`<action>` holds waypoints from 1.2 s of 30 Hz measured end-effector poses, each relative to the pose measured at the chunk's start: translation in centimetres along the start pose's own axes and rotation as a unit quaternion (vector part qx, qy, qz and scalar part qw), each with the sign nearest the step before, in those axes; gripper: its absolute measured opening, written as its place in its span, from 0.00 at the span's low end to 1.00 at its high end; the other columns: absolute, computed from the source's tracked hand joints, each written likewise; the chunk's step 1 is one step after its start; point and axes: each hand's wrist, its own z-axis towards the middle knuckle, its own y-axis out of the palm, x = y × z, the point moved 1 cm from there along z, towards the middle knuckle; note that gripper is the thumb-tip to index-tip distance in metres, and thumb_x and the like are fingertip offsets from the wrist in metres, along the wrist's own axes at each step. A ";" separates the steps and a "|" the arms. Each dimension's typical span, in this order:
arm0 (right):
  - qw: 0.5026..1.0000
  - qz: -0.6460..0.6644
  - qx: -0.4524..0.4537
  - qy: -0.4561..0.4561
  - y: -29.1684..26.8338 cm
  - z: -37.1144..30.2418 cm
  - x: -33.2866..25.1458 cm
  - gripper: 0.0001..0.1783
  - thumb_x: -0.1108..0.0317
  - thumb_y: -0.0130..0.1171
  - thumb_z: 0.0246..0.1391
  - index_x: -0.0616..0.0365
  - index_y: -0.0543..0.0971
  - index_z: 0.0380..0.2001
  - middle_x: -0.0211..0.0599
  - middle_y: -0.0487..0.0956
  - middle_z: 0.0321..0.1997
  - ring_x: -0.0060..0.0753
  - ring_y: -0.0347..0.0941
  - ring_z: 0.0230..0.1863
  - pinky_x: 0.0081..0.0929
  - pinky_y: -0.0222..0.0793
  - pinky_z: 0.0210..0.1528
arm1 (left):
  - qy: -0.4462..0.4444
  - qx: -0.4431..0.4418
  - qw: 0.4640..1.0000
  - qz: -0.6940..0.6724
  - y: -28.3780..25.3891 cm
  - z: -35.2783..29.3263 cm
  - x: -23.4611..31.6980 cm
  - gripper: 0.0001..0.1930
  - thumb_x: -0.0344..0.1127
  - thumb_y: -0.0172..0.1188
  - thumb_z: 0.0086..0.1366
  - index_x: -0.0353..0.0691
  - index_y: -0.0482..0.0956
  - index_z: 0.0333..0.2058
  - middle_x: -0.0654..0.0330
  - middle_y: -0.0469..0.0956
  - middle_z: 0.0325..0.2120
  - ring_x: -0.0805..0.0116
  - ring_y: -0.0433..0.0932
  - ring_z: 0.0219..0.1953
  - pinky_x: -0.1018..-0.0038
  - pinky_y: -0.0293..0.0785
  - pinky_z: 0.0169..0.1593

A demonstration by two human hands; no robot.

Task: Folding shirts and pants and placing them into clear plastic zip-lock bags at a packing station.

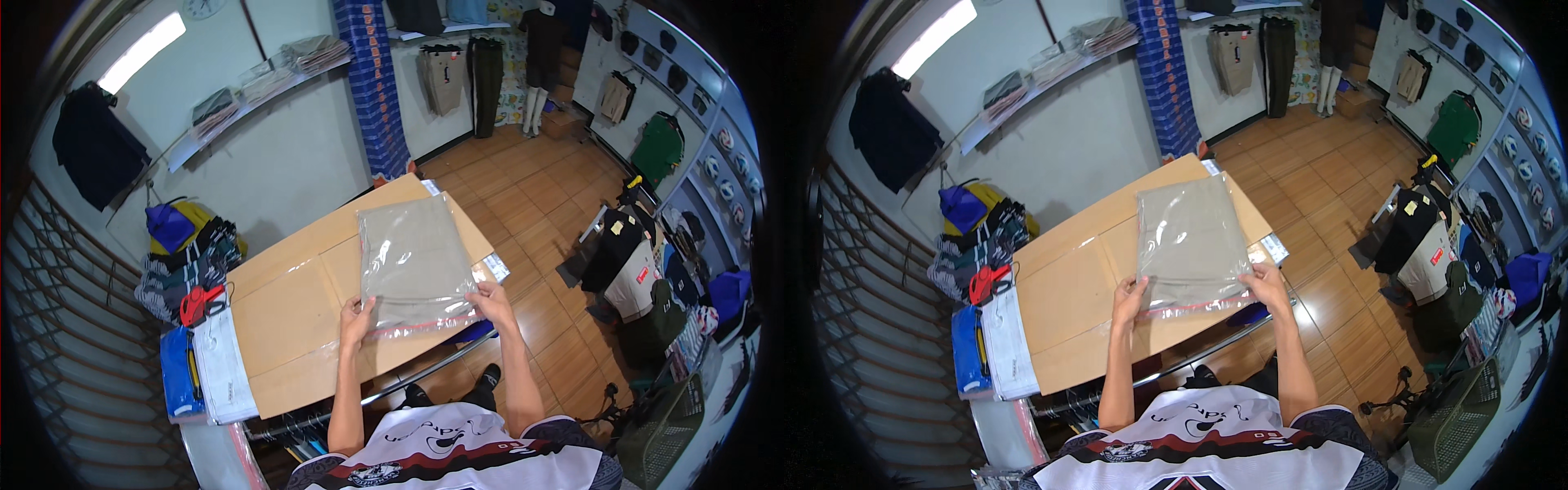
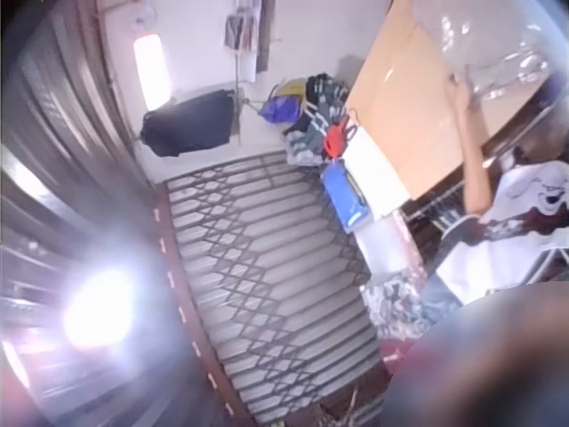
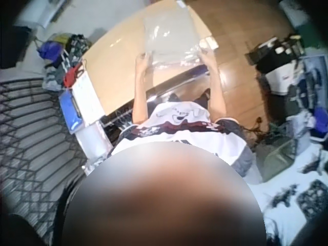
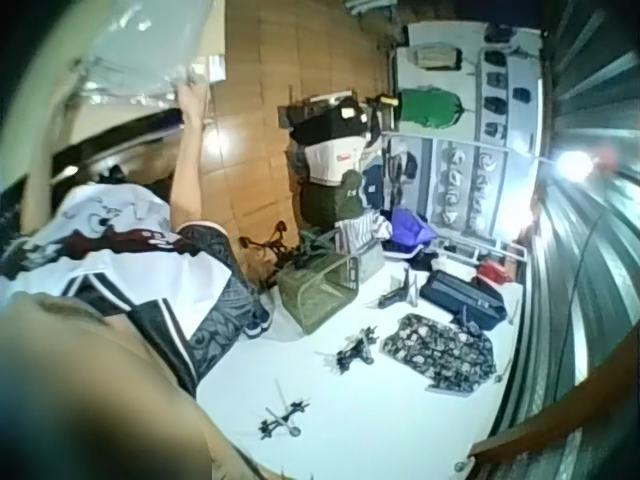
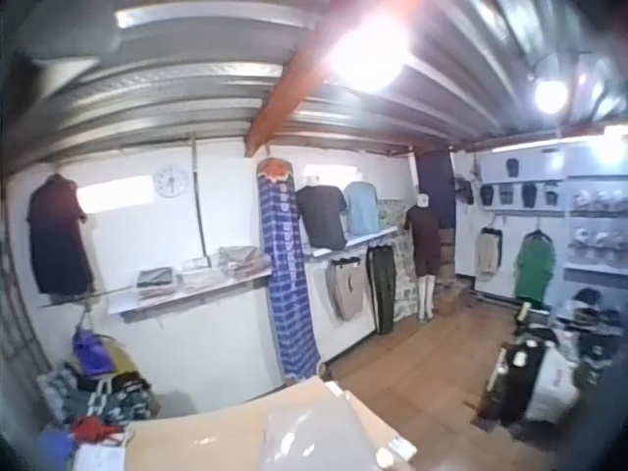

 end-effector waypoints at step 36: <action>0.981 0.185 0.054 0.012 -41.7 -8.2 7.3 0.35 0.72 0.69 0.55 0.63 0.66 0.63 0.36 0.75 0.57 0.29 0.71 0.58 0.28 0.68 0.60 | 0.074 -0.423 0.897 0.102 50.5 -4.4 10.5 0.21 0.29 0.64 0.57 0.32 0.79 0.51 0.59 0.84 0.41 0.71 0.80 0.42 0.71 0.75 0.50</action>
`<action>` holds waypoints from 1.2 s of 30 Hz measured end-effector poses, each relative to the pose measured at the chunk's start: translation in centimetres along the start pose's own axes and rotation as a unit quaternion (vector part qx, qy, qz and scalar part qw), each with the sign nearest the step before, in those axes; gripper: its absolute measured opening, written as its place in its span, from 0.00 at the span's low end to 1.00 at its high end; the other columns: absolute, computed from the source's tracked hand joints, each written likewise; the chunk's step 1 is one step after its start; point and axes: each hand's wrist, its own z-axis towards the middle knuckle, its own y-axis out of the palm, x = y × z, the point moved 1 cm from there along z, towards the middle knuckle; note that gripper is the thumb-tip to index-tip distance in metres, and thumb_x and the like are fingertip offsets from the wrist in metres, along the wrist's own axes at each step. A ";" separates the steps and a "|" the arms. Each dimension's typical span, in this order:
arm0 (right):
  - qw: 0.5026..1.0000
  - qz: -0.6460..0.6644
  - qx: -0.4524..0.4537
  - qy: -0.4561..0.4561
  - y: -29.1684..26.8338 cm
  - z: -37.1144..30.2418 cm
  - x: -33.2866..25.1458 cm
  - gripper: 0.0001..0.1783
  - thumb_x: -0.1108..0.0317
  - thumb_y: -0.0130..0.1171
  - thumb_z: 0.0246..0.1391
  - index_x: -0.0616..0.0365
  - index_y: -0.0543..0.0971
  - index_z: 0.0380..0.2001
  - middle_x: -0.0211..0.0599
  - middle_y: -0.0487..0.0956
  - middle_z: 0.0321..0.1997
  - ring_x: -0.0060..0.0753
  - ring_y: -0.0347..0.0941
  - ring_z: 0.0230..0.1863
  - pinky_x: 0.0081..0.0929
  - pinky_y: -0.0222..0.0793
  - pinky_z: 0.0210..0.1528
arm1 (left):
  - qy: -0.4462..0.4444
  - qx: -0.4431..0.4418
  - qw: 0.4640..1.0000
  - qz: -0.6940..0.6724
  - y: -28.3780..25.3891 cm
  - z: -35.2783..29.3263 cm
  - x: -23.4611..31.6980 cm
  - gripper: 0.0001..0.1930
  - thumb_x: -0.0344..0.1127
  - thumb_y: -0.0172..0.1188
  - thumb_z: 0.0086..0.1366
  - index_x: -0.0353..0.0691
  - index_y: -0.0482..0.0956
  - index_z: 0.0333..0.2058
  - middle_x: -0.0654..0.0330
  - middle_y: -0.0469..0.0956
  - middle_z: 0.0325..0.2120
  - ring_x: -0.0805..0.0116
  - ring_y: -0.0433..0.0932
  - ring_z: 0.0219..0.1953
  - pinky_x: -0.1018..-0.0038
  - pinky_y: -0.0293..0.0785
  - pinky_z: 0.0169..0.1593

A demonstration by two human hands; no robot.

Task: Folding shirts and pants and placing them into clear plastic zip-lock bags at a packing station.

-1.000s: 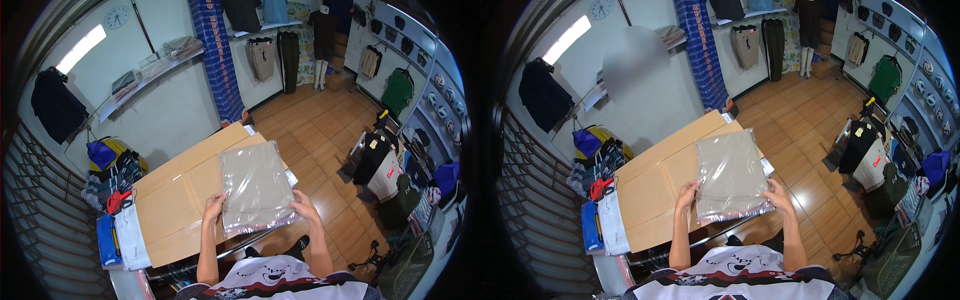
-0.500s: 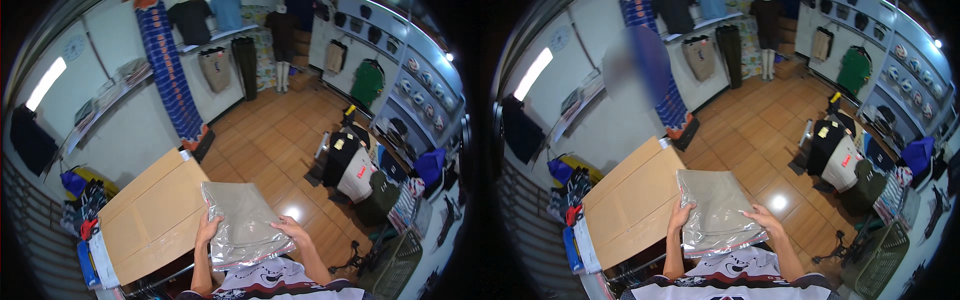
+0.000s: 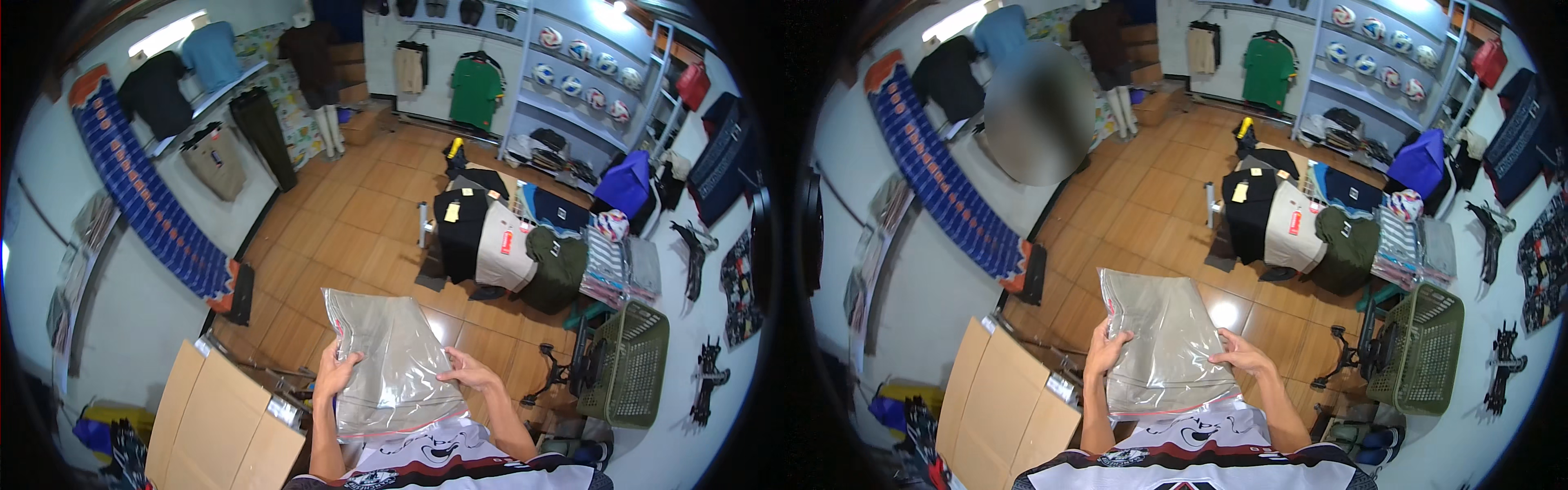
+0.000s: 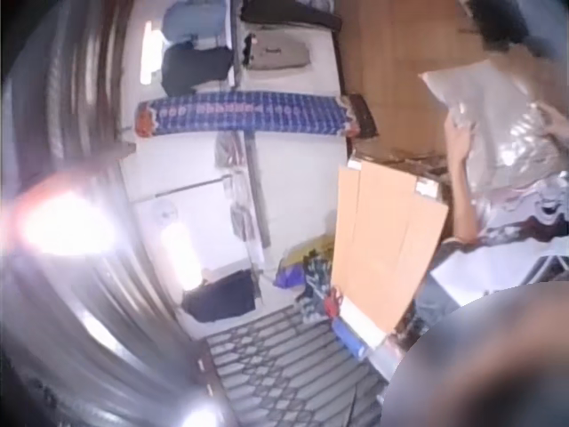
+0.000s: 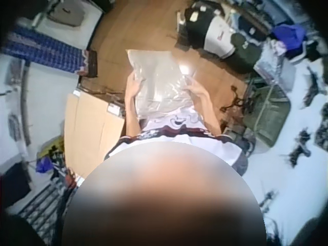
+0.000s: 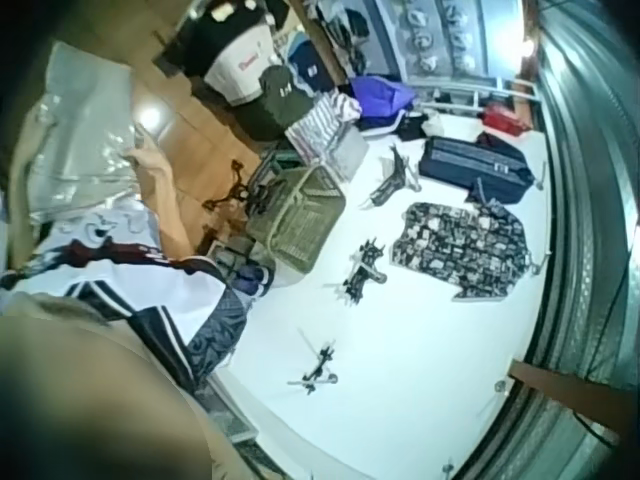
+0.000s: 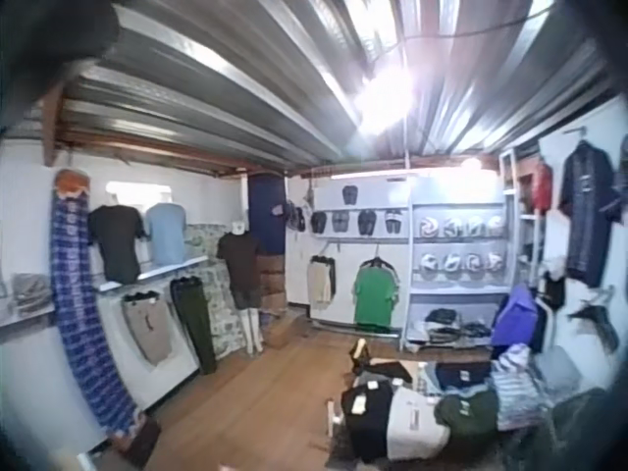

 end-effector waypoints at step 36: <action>0.920 -0.241 -0.299 0.074 23.1 60.0 -20.1 0.21 0.72 0.60 0.63 0.61 0.75 0.59 0.30 0.81 0.51 0.22 0.72 0.50 0.22 0.67 0.55 | -0.067 0.480 0.867 -0.114 -30.5 20.9 -1.0 0.16 0.32 0.61 0.61 0.32 0.81 0.46 0.62 0.82 0.35 0.73 0.75 0.39 0.75 0.71 0.47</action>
